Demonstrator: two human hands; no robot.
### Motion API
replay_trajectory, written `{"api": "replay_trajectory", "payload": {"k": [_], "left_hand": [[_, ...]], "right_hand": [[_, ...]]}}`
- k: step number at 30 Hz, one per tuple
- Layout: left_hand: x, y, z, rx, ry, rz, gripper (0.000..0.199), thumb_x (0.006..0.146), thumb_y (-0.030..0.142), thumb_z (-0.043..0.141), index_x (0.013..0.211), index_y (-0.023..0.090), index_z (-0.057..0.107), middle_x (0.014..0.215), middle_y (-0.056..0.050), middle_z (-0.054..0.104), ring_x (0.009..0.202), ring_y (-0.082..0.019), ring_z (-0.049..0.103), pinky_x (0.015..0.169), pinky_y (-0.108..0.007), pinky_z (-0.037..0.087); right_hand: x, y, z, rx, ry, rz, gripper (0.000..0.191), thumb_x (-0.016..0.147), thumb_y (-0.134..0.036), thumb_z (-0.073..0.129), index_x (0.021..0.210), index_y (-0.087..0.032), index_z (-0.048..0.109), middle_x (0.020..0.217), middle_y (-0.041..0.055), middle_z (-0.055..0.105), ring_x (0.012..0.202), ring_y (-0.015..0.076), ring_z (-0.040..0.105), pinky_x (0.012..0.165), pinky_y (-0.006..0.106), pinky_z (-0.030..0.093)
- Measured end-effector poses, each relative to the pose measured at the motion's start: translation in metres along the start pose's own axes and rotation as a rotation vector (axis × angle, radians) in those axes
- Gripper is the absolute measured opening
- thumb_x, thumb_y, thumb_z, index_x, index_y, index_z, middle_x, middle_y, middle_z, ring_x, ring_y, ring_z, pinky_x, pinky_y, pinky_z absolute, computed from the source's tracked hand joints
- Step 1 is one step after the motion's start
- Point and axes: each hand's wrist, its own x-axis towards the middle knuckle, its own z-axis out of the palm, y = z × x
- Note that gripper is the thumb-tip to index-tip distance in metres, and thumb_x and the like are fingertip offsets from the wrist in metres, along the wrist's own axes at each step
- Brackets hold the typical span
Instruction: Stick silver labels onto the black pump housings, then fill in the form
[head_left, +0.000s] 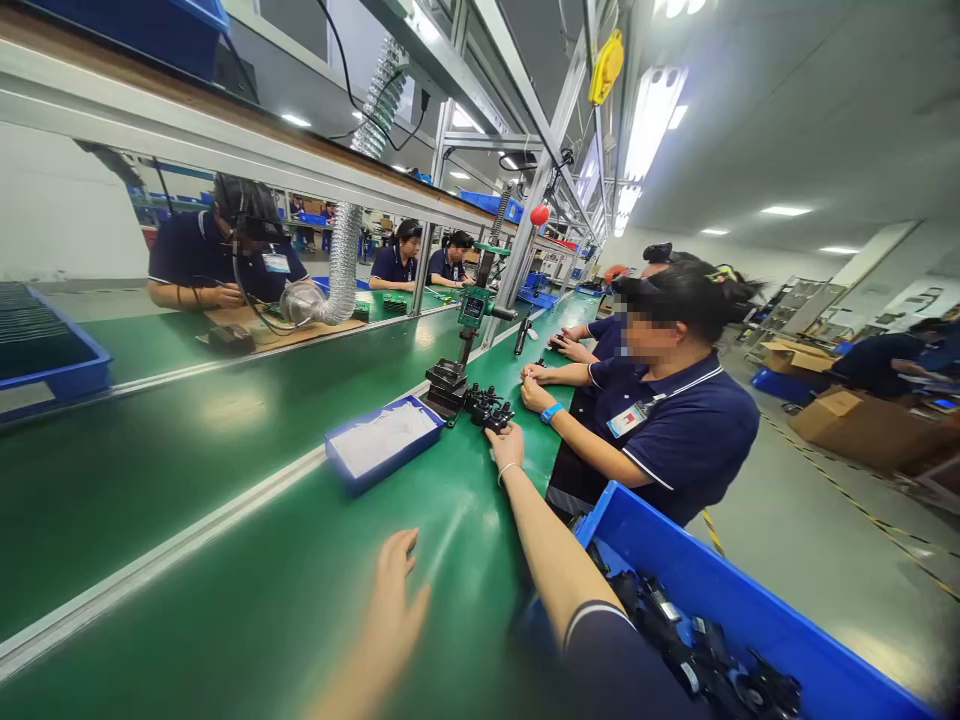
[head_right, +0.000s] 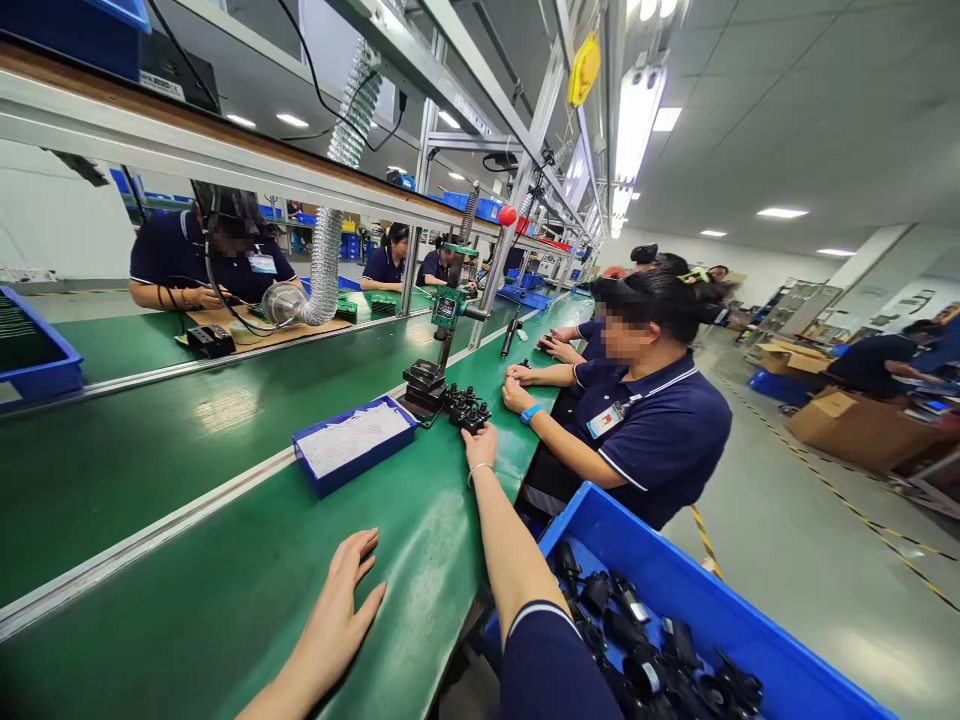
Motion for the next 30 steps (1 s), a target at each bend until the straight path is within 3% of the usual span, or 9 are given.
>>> {"api": "replay_trajectory", "payload": {"k": [4, 8, 12, 15, 18, 21, 24, 30], "left_hand": [[0.000, -0.002, 0.001, -0.002, 0.011, -0.012, 0.046, 0.085, 0.021, 0.051, 0.130, 0.023, 0.047, 0.137, -0.011, 0.043, 0.127, -0.025, 0.050, 0.108, -0.046, 0.046], [0.001, -0.005, 0.000, 0.002, 0.006, -0.027, 0.045, 0.084, 0.023, 0.052, 0.129, 0.023, 0.049, 0.136, -0.010, 0.044, 0.126, -0.026, 0.050, 0.107, -0.045, 0.047], [0.002, -0.006, 0.001, 0.005, 0.013, -0.011, 0.043, 0.084, 0.024, 0.052, 0.127, 0.024, 0.050, 0.135, -0.010, 0.045, 0.125, -0.026, 0.051, 0.106, -0.046, 0.048], [0.003, -0.006, 0.002, 0.002, 0.023, 0.006, 0.042, 0.084, 0.025, 0.051, 0.126, 0.023, 0.050, 0.133, -0.010, 0.046, 0.124, -0.025, 0.053, 0.106, -0.048, 0.048], [0.003, -0.008, 0.002, -0.002, 0.025, 0.027, 0.041, 0.084, 0.025, 0.052, 0.125, 0.022, 0.049, 0.132, -0.011, 0.046, 0.123, -0.026, 0.053, 0.107, -0.049, 0.047], [0.003, -0.010, 0.001, -0.006, 0.007, 0.036, 0.040, 0.084, 0.025, 0.052, 0.124, 0.021, 0.048, 0.131, -0.011, 0.046, 0.124, -0.026, 0.053, 0.108, -0.051, 0.045], [0.003, -0.012, 0.000, -0.013, -0.010, 0.041, 0.041, 0.083, 0.026, 0.053, 0.123, 0.020, 0.048, 0.130, -0.012, 0.047, 0.124, -0.026, 0.053, 0.108, -0.051, 0.045], [0.004, -0.014, 0.000, -0.037, -0.015, 0.049, 0.043, 0.081, 0.027, 0.054, 0.122, 0.019, 0.048, 0.128, -0.013, 0.048, 0.122, -0.026, 0.055, 0.107, -0.051, 0.045]], "right_hand": [[0.014, 0.000, 0.013, -0.044, 0.036, 0.063, 0.033, 0.093, -0.033, 0.060, 0.121, -0.016, 0.057, 0.120, 0.0095, 0.059, 0.102, 0.0236, 0.061, 0.086, 0.045, 0.053], [0.003, -0.004, 0.011, -0.076, -0.012, 0.032, 0.034, 0.093, -0.032, 0.060, 0.122, -0.016, 0.056, 0.123, 0.0100, 0.058, 0.106, 0.0248, 0.060, 0.088, 0.046, 0.052], [-0.047, -0.014, -0.010, -0.079, -0.217, -0.132, 0.025, 0.092, -0.029, 0.061, 0.112, -0.015, 0.060, 0.111, 0.0078, 0.061, 0.094, 0.0210, 0.062, 0.082, 0.041, 0.053], [-0.105, -0.029, -0.039, -0.075, -0.392, -0.318, 0.015, 0.085, -0.023, 0.064, 0.098, -0.016, 0.065, 0.108, 0.0099, 0.061, 0.100, 0.0240, 0.060, 0.091, 0.044, 0.050], [-0.164, -0.047, -0.070, -0.089, -0.511, -0.470, 0.027, 0.084, -0.024, 0.064, 0.110, -0.021, 0.064, 0.125, 0.0126, 0.055, 0.117, 0.0276, 0.052, 0.103, 0.046, 0.043], [-0.203, -0.063, -0.092, -0.127, -0.577, -0.562, 0.039, 0.087, -0.031, 0.061, 0.125, -0.024, 0.057, 0.133, 0.0114, 0.053, 0.126, 0.0293, 0.046, 0.109, 0.049, 0.035], [-0.218, -0.071, -0.100, -0.177, -0.578, -0.589, 0.041, 0.090, -0.031, 0.057, 0.130, -0.022, 0.054, 0.136, 0.0132, 0.052, 0.129, 0.0315, 0.043, 0.111, 0.053, 0.030], [-0.215, -0.077, -0.099, -0.234, -0.550, -0.604, 0.039, 0.090, -0.031, 0.057, 0.128, -0.023, 0.055, 0.133, 0.0119, 0.054, 0.125, 0.0305, 0.046, 0.109, 0.051, 0.034]]}}
